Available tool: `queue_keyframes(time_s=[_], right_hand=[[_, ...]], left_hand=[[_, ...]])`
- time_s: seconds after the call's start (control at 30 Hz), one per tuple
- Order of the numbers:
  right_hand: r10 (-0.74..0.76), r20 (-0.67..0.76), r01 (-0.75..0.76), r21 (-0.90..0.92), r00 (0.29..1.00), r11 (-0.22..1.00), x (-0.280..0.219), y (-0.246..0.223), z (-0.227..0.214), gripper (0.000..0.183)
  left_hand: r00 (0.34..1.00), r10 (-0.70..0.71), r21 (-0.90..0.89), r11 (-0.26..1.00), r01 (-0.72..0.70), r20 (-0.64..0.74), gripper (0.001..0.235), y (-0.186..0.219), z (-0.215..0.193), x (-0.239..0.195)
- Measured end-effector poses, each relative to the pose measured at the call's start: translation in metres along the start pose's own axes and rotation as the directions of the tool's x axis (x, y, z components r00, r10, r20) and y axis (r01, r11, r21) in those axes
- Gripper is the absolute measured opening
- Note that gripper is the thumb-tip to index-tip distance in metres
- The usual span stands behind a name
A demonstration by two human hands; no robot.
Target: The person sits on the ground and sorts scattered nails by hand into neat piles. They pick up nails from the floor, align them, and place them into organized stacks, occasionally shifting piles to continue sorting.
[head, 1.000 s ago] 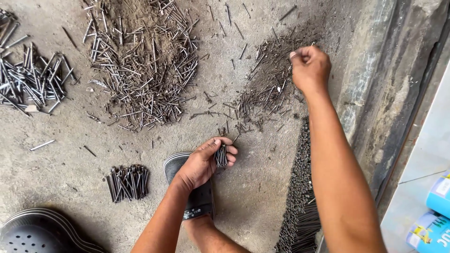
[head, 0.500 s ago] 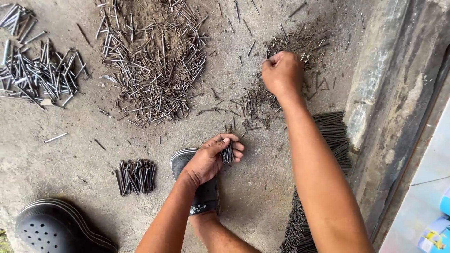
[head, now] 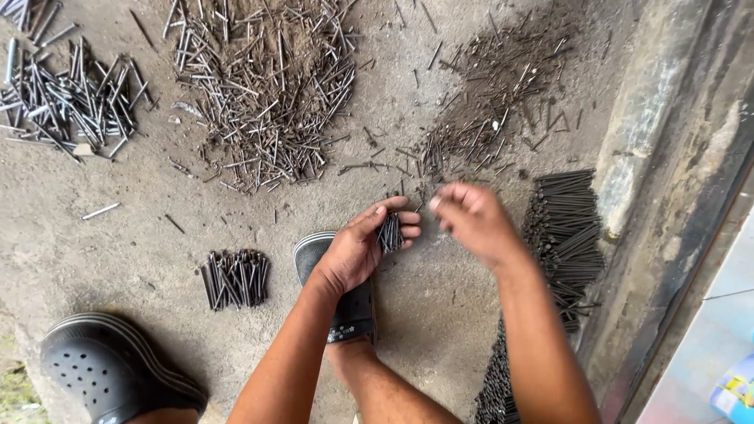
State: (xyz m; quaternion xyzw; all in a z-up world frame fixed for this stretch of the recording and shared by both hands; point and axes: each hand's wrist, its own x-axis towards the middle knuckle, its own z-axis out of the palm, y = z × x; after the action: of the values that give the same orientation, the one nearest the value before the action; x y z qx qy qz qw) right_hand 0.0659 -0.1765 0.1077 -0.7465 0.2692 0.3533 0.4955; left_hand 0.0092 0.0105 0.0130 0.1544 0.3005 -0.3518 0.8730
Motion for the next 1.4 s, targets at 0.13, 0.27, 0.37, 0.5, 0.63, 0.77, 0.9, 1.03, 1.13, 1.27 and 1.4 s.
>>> queue_keyframes(time_s=[0.13,0.27,0.37,0.5,0.63,0.77,0.9,1.03,1.13,1.27,1.4], right_hand=[[-0.041,0.073,0.046,-0.071,0.996,0.996,-0.024,-0.022,0.022,0.017],[-0.338,-0.228,0.249,-0.343,0.913,0.906,0.01,-0.018,-0.002,0.016],[-0.632,-0.366,0.367,-0.576,0.684,0.73,0.074,-0.012,-0.037,0.01],[-0.813,-0.336,0.371,-0.761,0.476,0.532,0.131,-0.035,-0.065,0.011],[-0.777,-0.204,0.326,-0.823,0.595,0.466,0.157,-0.033,-0.075,0.022],[-0.723,-0.252,0.336,-0.755,0.644,0.563,0.156,-0.03,-0.079,0.009],[-0.591,-0.362,0.356,-0.539,0.721,0.764,0.148,-0.009,-0.094,0.01],[-0.305,-0.449,0.237,-0.204,0.84,0.95,0.102,-0.01,-0.082,0.011],[-0.221,-0.406,0.204,-0.085,0.887,0.975,0.085,-0.005,-0.08,0.014],[-0.309,-0.428,0.273,-0.145,0.849,0.951,0.092,0.008,-0.089,0.012],[-0.666,-0.46,0.426,-0.524,0.588,0.738,0.12,-0.01,-0.092,0.009]], left_hand=[[0.999,0.012,0.023,1.0,-0.011,-0.031,0.041,-0.005,-0.002,0.0],[0.999,0.025,0.048,0.999,-0.023,-0.039,0.03,-0.009,-0.006,0.002],[0.999,0.03,0.066,0.997,-0.028,-0.03,0.027,-0.012,-0.011,0.005],[0.997,0.03,0.187,0.981,-0.044,0.076,0.023,-0.001,-0.009,-0.002],[0.998,0.071,0.224,0.972,-0.069,0.001,0.021,-0.006,-0.004,0.0],[0.987,0.121,0.243,0.966,-0.092,-0.105,0.026,0.002,0.021,0.005],[0.987,0.152,0.386,0.914,-0.122,-0.049,0.039,0.016,0.043,0.016],[0.984,0.153,0.373,0.922,-0.109,-0.091,0.044,0.02,0.05,0.027],[0.978,0.154,0.325,0.94,-0.101,-0.144,0.043,0.024,0.054,0.027],[0.982,0.131,0.25,0.964,-0.093,-0.137,0.044,0.026,0.066,0.022],[0.982,0.186,0.293,0.941,-0.167,-0.038,0.05,0.013,0.059,0.034]])
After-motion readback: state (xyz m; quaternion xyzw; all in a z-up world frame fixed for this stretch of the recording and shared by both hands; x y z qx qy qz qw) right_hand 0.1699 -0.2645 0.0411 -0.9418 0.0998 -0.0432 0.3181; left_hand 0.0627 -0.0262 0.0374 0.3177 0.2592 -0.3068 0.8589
